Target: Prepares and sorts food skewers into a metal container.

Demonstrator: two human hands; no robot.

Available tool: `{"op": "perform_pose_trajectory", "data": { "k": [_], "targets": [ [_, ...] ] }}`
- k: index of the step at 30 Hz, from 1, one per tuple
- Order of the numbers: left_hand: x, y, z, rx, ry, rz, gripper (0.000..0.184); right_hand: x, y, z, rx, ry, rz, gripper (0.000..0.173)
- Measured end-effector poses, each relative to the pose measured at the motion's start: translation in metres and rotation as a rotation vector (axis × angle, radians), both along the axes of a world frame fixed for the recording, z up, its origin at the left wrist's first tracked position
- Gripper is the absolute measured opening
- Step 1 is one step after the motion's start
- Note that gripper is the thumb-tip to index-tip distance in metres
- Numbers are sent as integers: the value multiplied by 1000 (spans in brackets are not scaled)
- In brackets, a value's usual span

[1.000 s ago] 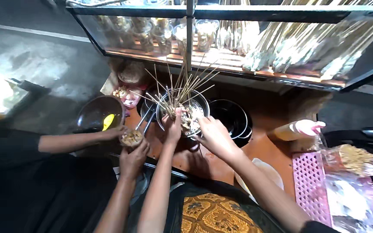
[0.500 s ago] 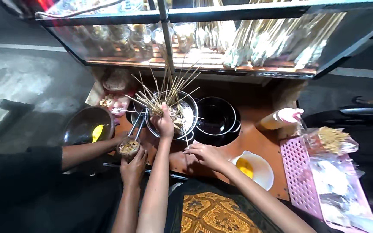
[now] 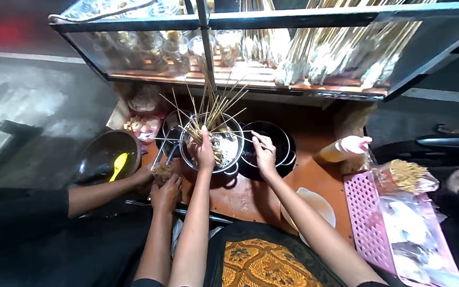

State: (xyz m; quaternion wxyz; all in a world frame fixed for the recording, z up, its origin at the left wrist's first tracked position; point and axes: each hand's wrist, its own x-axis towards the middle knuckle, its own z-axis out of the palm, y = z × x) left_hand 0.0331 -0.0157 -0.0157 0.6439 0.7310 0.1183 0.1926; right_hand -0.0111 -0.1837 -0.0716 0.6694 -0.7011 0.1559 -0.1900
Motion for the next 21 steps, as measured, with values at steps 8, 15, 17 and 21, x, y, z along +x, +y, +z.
{"op": "perform_pose_trajectory", "data": {
  "k": [8,15,17,21],
  "targets": [
    [-1,0,-5,-2,-13,-4,39,35,9,8,427,268,-51,63],
    [-6,-4,-3,-66,-10,57,32,55,9,16,424,256,-84,22],
    [-9,-4,-2,-53,-3,71,33,54,9,18,364,227,-80,15],
    [-16,-5,-1,-46,-64,85,27,49,4,30,34,144,-4,9]
  ]
}}
